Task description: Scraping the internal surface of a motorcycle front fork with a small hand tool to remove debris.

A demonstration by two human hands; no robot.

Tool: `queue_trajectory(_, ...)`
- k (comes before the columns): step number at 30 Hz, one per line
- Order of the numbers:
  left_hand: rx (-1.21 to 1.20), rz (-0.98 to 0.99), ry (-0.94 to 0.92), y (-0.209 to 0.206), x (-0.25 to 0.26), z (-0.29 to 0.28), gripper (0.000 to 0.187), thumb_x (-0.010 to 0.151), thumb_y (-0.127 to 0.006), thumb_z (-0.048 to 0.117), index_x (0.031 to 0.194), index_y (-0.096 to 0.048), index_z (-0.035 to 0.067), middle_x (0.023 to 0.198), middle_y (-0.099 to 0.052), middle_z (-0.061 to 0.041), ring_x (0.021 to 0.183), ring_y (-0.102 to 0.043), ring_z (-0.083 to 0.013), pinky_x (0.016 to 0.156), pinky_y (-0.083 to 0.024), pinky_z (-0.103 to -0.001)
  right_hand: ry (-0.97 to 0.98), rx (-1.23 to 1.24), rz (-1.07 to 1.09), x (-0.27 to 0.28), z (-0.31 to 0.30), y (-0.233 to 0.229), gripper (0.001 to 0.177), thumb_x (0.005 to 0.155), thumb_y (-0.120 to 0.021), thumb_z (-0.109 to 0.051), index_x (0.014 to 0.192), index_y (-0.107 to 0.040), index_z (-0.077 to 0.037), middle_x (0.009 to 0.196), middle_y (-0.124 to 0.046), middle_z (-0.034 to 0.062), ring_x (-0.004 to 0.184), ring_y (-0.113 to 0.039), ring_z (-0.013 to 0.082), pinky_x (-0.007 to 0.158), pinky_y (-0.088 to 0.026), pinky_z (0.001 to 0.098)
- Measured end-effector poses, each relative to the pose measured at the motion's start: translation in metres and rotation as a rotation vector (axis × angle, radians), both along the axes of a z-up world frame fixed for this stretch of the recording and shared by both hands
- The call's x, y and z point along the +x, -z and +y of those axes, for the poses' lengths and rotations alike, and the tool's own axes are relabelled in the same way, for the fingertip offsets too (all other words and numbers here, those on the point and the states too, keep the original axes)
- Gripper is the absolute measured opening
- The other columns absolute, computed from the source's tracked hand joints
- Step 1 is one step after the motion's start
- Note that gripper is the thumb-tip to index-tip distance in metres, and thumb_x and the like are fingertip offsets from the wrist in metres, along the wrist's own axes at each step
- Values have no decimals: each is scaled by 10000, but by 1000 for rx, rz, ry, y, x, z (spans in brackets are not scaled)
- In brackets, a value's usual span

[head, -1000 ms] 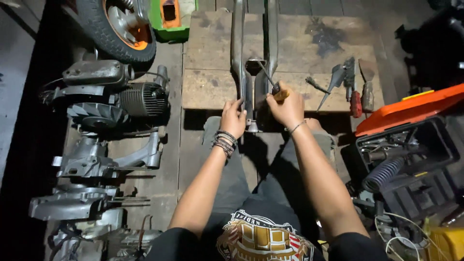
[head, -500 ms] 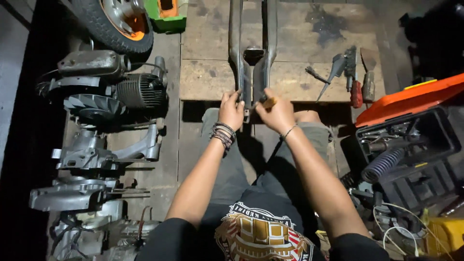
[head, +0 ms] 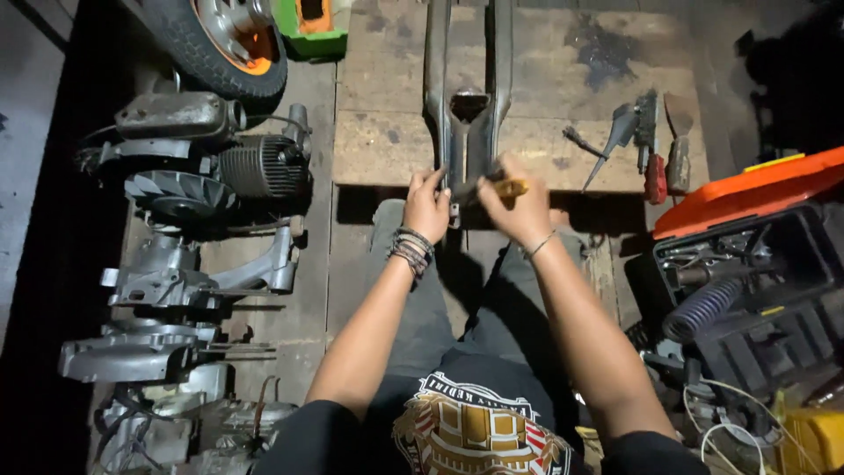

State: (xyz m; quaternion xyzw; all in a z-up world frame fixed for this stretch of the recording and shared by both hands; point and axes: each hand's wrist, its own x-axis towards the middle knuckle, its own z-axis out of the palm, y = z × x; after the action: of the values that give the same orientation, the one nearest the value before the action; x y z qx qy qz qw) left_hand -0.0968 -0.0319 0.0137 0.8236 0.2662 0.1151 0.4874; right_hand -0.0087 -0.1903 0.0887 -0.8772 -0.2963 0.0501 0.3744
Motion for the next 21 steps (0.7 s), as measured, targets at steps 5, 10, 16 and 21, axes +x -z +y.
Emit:
queue_trajectory(5, -26, 54, 26, -21, -2, 0, 420, 1029, -564, 174, 1437, -571, 77, 1409, -501, -151, 1173, -662, -369, 1010, -573, -475, -25, -204, -72, 12, -1, 0, 367, 865, -703, -410, 1136, -635, -172, 908, -737, 198, 956, -707, 449, 826, -562, 566)
queue_trajectory(10, -84, 70, 34, -25, -2, 0, 431, 1064, -513, 198, 1476, -533, 70, 1421, -484, -140, 1201, -647, -350, 997, -581, -446, 28, -6, 37, 16, 13, 14, 348, 872, -702, -415, 1072, -644, -136, 883, -721, 205, 960, -694, 477, 803, -568, 527)
queue_trajectory(16, -4, 53, 21, -27, -3, -4, 428, 1022, -570, 159, 1432, -561, 35, 1401, -504, -179, 1178, -651, -395, 1004, -571, -495, 51, -107, -222, 30, 14, -7, 275, 867, -707, -380, 956, -621, -134, 813, -702, 191, 851, -701, 468, 714, -542, 576)
queue_trajectory(21, 74, 41, 3, -7, 4, 1, 430, 967, -622, 172, 1390, -609, 97, 1340, -542, -129, 1122, -682, -341, 972, -584, -454, -27, -212, -10, 35, 26, 22, 342, 834, -705, -406, 1058, -684, -149, 890, -748, 180, 953, -713, 437, 821, -567, 577)
